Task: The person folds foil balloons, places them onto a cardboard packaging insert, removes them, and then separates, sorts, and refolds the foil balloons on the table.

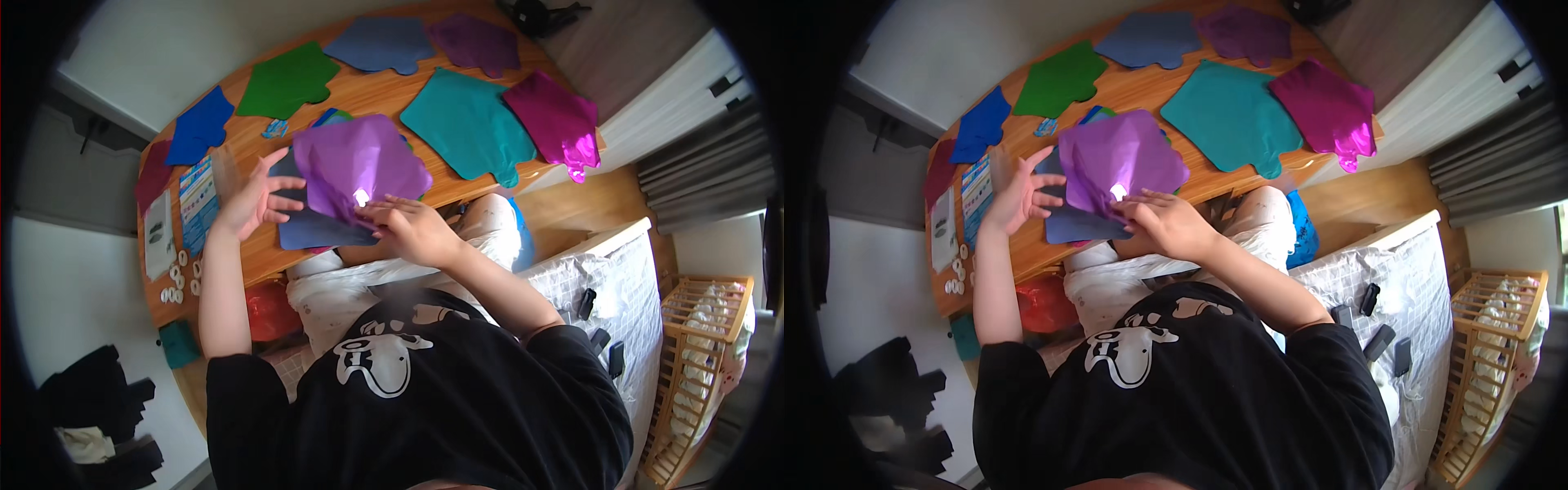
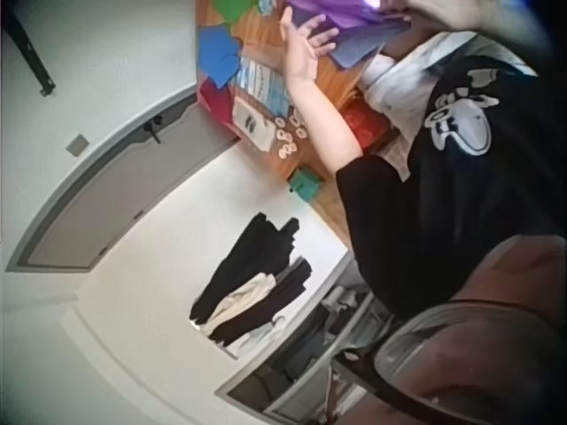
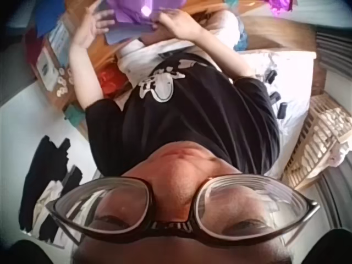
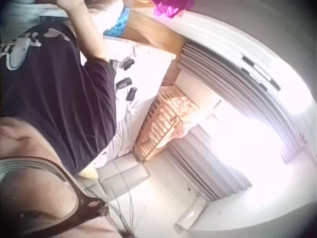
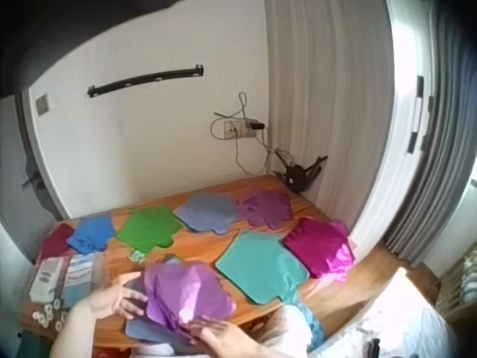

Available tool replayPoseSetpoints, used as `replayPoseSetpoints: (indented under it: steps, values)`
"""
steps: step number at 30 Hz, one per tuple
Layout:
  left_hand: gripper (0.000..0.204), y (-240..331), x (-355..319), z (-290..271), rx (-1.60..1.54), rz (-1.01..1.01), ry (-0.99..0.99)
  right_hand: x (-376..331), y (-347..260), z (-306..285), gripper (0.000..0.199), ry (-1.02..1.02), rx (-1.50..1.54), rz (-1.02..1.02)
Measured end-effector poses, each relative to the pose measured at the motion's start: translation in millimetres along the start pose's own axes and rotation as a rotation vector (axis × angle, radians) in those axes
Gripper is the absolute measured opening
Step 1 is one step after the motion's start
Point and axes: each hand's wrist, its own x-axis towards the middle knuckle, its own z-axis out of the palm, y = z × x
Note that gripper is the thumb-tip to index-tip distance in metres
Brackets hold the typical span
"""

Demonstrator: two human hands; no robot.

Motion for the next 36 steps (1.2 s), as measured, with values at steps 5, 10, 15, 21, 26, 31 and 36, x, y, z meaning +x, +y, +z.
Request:
replayPoseSetpoints:
  steps: [5, 10, 15, 21, 26, 31, 36]
  values:
    - [0.061, -30.8, -8.8, 37.8, 0.406, 0.12, 0.281, -2.4, -7.5, -25.8, 0.041, -0.177, 0.123, 0.008]
    - [0.043, -39.5, -15.4, 62.3, 1.047, 0.136, 0.349, -15.2, 1.6, -91.0, 0.039, 0.058, -0.071, 0.297]
    - [0.047, -54.8, -25.2, 66.3, 1.428, 0.444, 0.542, -69.2, 47.7, -191.9, 0.025, 0.409, -0.685, 0.519]
    - [0.043, -55.4, -20.7, 69.6, 1.413, 0.609, 0.527, -106.8, 77.2, -207.1, 0.018, 0.246, -0.741, 0.572]
    - [0.032, -32.3, -11.2, 105.1, 1.145, 0.682, 0.693, -99.8, 87.0, -205.5, 0.016, 0.235, -0.811, 0.613]
    - [0.025, -5.6, 44.1, 241.8, 0.987, 1.002, 0.383, -92.3, 84.4, -212.6, 0.014, 0.298, -0.715, 0.69]
    - [0.045, -13.7, 171.8, 342.3, 1.004, 1.164, 0.258, -87.7, 96.3, -223.9, 0.015, 0.445, -0.343, 0.855]
